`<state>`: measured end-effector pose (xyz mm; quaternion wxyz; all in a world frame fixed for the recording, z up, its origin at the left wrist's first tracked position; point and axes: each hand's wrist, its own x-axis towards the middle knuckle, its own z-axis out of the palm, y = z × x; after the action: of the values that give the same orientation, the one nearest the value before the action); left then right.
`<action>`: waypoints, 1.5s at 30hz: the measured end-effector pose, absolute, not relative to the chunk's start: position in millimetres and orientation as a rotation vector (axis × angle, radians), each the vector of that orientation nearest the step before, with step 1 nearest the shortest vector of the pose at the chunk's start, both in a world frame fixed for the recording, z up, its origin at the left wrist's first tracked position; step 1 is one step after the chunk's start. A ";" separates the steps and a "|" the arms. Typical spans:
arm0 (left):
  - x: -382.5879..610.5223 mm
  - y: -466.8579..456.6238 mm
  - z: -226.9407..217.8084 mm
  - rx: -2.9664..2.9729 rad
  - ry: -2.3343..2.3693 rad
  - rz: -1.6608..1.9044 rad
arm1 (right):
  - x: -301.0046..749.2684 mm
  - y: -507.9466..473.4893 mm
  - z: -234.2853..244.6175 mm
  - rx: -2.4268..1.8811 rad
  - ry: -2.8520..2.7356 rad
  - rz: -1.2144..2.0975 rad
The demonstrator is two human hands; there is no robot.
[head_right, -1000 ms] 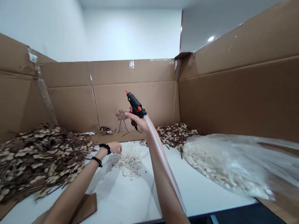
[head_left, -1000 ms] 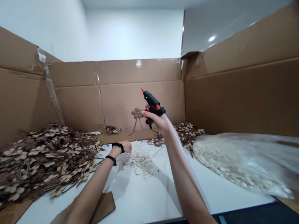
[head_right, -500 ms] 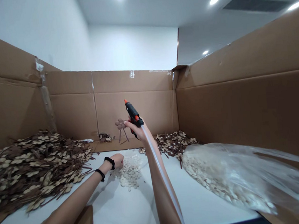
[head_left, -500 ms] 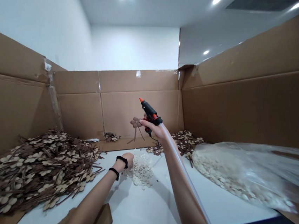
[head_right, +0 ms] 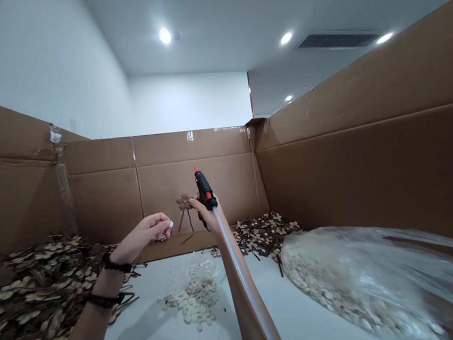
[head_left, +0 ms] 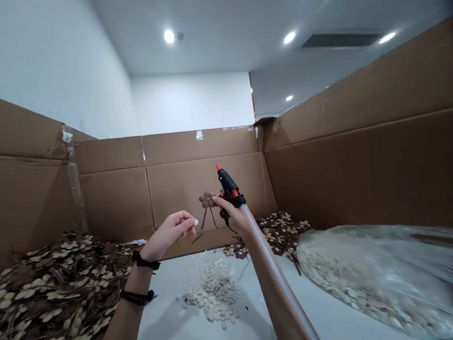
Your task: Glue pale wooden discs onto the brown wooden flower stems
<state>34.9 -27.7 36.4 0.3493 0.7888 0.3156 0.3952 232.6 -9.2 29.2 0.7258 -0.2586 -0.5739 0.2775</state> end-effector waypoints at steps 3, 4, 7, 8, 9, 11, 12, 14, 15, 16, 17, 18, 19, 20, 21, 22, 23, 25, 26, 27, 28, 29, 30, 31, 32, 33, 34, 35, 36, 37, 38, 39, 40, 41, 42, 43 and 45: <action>39.6 -47.6 46.0 2.000 0.869 1.120 | 231.4 -10.9 30.4 -0.595 -1.276 0.542; 41.8 -49.5 46.4 1.978 0.878 1.182 | 230.9 -11.9 31.1 -0.604 -1.291 0.518; 48.3 -46.4 43.3 1.942 0.880 1.391 | 228.3 -15.5 33.9 -0.613 -1.393 0.470; 50.2 -44.4 41.9 1.949 0.883 1.444 | 227.1 -16.7 34.9 -0.613 -1.433 0.463; 51.9 -42.7 40.6 1.964 0.891 1.485 | 225.7 -18.0 35.8 -0.611 -1.469 0.459; 54.5 -41.1 38.8 1.990 0.922 1.554 | 222.3 -21.0 37.8 -0.602 -1.523 0.460; 55.4 -41.2 38.3 1.996 0.943 1.586 | 220.4 -22.7 38.6 -0.599 -1.541 0.470; 56.6 -42.2 37.7 2.000 0.981 1.641 | 216.8 -26.3 40.1 -0.599 -1.558 0.502; 56.8 -42.6 37.4 2.001 1.001 1.662 | 215.3 -28.1 40.5 -0.602 -1.561 0.523; 56.9 -42.7 37.0 2.005 1.020 1.678 | 213.9 -29.5 40.7 -0.604 -1.560 0.542; 56.8 -42.1 36.3 2.012 1.042 1.690 | 212.9 -30.6 40.7 -0.602 -1.557 0.558; 56.6 -41.1 35.5 2.023 1.068 1.699 | 212.2 -31.1 40.5 -0.598 -1.554 0.571; 56.3 -39.5 34.6 2.036 1.098 1.707 | 211.9 -31.1 40.1 -0.595 -1.554 0.583; 56.0 -37.7 33.6 2.050 1.129 1.714 | 212.0 -30.5 39.5 -0.593 -1.557 0.591; 55.8 -35.7 32.6 2.063 1.156 1.722 | 212.3 -29.5 38.7 -0.596 -1.560 0.595; 55.6 -34.0 31.8 2.075 1.176 1.731 | 213.0 -28.1 37.8 -0.602 -1.564 0.596; 55.6 -32.5 31.2 2.086 1.186 1.740 | 213.8 -26.5 36.7 -0.608 -1.566 0.596; 55.9 -31.0 30.4 2.105 1.186 1.764 | 215.7 -23.2 34.4 -0.614 -1.569 0.594; 56.2 -30.9 30.2 2.114 1.186 1.777 | 216.6 -21.7 33.3 -0.613 -1.570 0.595; 56.4 -31.1 30.1 2.122 1.191 1.787 | 217.5 -20.4 32.4 -0.612 -1.571 0.598; 56.6 -31.2 30.0 2.129 1.201 1.794 | 218.2 -19.4 31.7 -0.610 -1.571 0.601; 56.6 -31.2 29.8 2.132 1.212 1.801 | 218.7 -18.6 31.3 -0.608 -1.570 0.601; 56.5 -30.9 29.6 2.130 1.218 1.804 | 219.1 -18.1 31.0 -0.606 -1.570 0.600; 56.3 -30.2 29.5 2.121 1.209 1.805 | 219.3 -17.9 31.0 -0.605 -1.570 0.596; 56.0 -29.1 29.3 2.103 1.177 1.802 | 219.4 -17.9 31.1 -0.605 -1.571 0.593; 55.7 -28.0 29.2 2.073 1.128 1.793 | 219.4 -18.1 31.2 -0.604 -1.572 0.590; 55.5 -26.9 29.2 2.034 1.073 1.771 | 219.3 -18.4 31.3 -0.602 -1.570 0.589; 55.5 -26.1 29.3 1.990 1.024 1.729 | 219.1 -18.7 31.3 -0.599 -1.568 0.590; 55.7 -25.8 29.4 1.944 0.989 1.670 | 218.7 -18.9 31.2 -0.595 -1.565 0.593; 56.2 -25.9 29.6 1.899 0.966 1.601 | 218.2 -19.1 31.0 -0.590 -1.565 0.597; 57.0 -26.5 29.7 1.860 0.951 1.531 | 217.6 -19.1 30.8 -0.584 -1.567 0.601; 58.0 -27.4 29.8 1.830 0.931 1.470 | 216.9 -19.0 30.5 -0.579 -1.571 0.606; 59.2 -28.5 29.8 1.808 0.902 1.426 | 216.1 -18.7 30.2 -0.572 -1.575 0.612; 60.5 -29.6 29.7 1.795 0.865 1.403 | 215.3 -18.4 29.9 -0.562 -1.579 0.619; 61.7 -30.5 29.5 1.788 0.828 1.395 | 214.6 -18.1 29.7 -0.551 -1.582 0.626; 62.8 -31.1 29.1 1.789 0.795 1.397 | 214.0 -17.9 29.5 -0.542 -1.581 0.633; 64.5 -31.1 28.0 1.795 0.755 1.406 | 213.4 -18.4 29.5 -0.535 -1.576 0.644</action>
<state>64.5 -31.1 28.0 0.3614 0.6969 0.2930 0.5457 213.4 -18.4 29.5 0.6275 -0.2333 -0.6876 0.2811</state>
